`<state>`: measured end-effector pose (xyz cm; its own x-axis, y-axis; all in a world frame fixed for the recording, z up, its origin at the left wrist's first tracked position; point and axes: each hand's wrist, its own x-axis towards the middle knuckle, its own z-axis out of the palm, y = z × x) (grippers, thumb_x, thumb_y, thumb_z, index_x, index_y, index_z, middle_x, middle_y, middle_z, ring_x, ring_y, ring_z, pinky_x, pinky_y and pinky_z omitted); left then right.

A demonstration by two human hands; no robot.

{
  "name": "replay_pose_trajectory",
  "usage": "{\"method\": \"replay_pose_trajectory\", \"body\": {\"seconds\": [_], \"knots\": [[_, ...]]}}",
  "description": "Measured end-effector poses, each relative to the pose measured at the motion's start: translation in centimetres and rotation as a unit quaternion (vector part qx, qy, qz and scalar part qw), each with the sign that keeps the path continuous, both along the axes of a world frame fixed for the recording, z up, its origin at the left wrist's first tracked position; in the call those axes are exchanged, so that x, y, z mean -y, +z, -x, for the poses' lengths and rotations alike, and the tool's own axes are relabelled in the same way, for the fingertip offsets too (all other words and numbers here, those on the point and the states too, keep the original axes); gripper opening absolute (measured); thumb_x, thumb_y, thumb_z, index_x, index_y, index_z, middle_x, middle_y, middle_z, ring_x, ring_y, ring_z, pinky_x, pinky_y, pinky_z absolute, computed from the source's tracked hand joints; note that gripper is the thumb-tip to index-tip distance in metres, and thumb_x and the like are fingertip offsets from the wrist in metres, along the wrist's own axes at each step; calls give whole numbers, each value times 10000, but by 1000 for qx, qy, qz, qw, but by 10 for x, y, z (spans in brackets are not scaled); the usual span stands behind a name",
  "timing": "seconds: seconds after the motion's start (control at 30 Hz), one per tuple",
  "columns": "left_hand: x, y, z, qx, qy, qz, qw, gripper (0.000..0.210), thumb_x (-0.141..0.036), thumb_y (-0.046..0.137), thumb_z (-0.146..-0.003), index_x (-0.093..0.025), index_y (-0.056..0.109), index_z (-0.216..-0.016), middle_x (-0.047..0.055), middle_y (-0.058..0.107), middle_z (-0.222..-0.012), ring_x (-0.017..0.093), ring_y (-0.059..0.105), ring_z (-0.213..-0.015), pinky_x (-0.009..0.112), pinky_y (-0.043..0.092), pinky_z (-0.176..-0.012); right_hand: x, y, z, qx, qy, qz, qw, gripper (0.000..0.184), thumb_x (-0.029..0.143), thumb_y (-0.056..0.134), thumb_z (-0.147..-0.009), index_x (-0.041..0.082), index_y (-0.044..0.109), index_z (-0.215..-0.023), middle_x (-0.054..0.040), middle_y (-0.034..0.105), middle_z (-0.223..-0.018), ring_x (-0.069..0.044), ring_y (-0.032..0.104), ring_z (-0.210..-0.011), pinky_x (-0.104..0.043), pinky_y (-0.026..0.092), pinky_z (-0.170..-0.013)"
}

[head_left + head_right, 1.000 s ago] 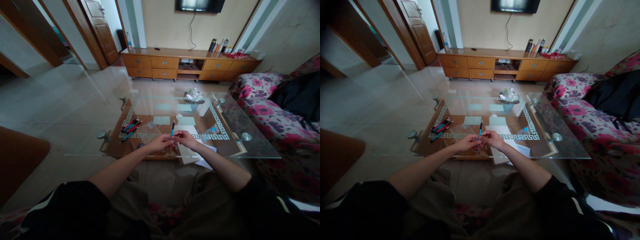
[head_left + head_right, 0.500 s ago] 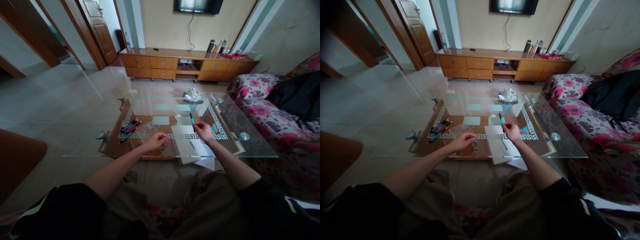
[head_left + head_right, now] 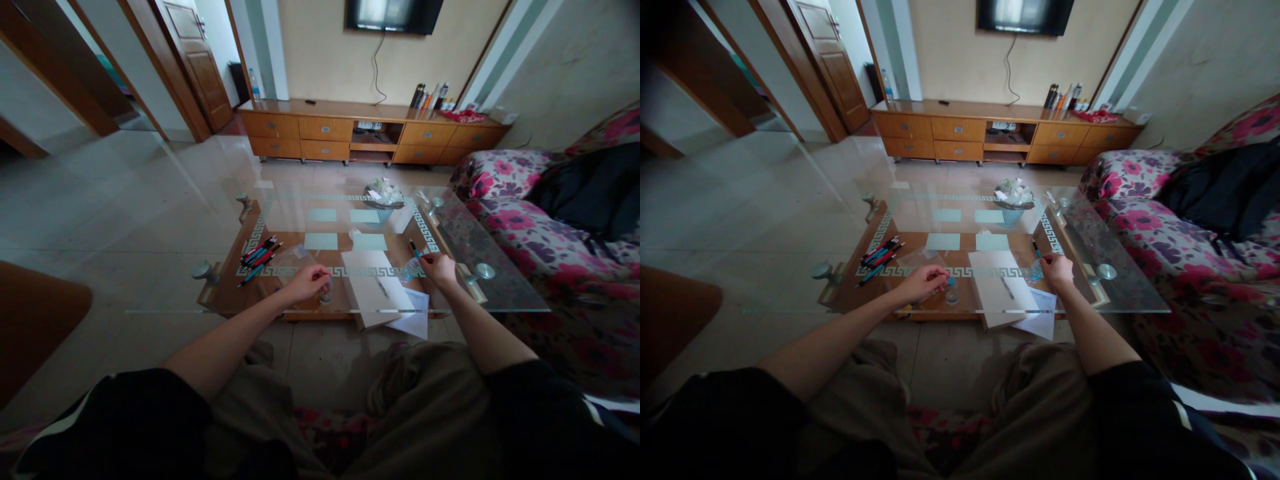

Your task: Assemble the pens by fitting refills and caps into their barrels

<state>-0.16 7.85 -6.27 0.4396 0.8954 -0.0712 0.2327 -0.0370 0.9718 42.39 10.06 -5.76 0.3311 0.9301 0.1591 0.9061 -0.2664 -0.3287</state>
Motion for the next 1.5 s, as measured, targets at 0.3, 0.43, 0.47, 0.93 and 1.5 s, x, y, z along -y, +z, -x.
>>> {"method": "replay_pose_trajectory", "body": {"seconds": [0.3,0.43,0.47,0.93,1.5], "knots": [[2,9,5,-8,-4,-6,1000,279,-402,611,-859,-141,667,-940,77,725,-830,146,669,-654,247,512,-617,-5,-4,3,22,-26,14,999,247,323,589,-815,150,745,-896,-133,745,-867,-258,702,-822,-335,514,-771],[2,10,6,-14,-5,-7,1000,280,-412,620,-849,-149,676,-929,71,723,-815,152,667,-662,248,506,-615,-5,-8,1,21,-15,8,1000,253,327,609,-784,154,751,-903,-127,747,-872,-258,701,-834,-333,513,-786],[1,9,6,-17,-6,-10,1000,279,-412,617,-850,-151,676,-929,69,723,-816,153,667,-667,248,506,-618,-5,-8,0,21,-16,7,1000,254,325,611,-779,155,753,-903,-124,747,-871,-258,700,-834,-333,512,-789],[-11,18,23,-116,89,-141,979,181,-306,553,-858,-178,659,-930,38,686,-791,174,632,-688,272,481,-655,-8,-15,-1,22,-26,-43,998,268,312,541,-778,126,688,-903,-144,693,-849,-276,630,-869,-381,484,-833],[-38,8,90,-554,239,-175,778,354,-138,523,-779,-58,520,-1124,249,587,-1133,354,582,-1096,415,433,-940,1,-2,73,0,209,-150,966,241,244,509,-838,151,669,-992,-132,505,-1029,-292,486,-1042,-416,418,-983]]}}
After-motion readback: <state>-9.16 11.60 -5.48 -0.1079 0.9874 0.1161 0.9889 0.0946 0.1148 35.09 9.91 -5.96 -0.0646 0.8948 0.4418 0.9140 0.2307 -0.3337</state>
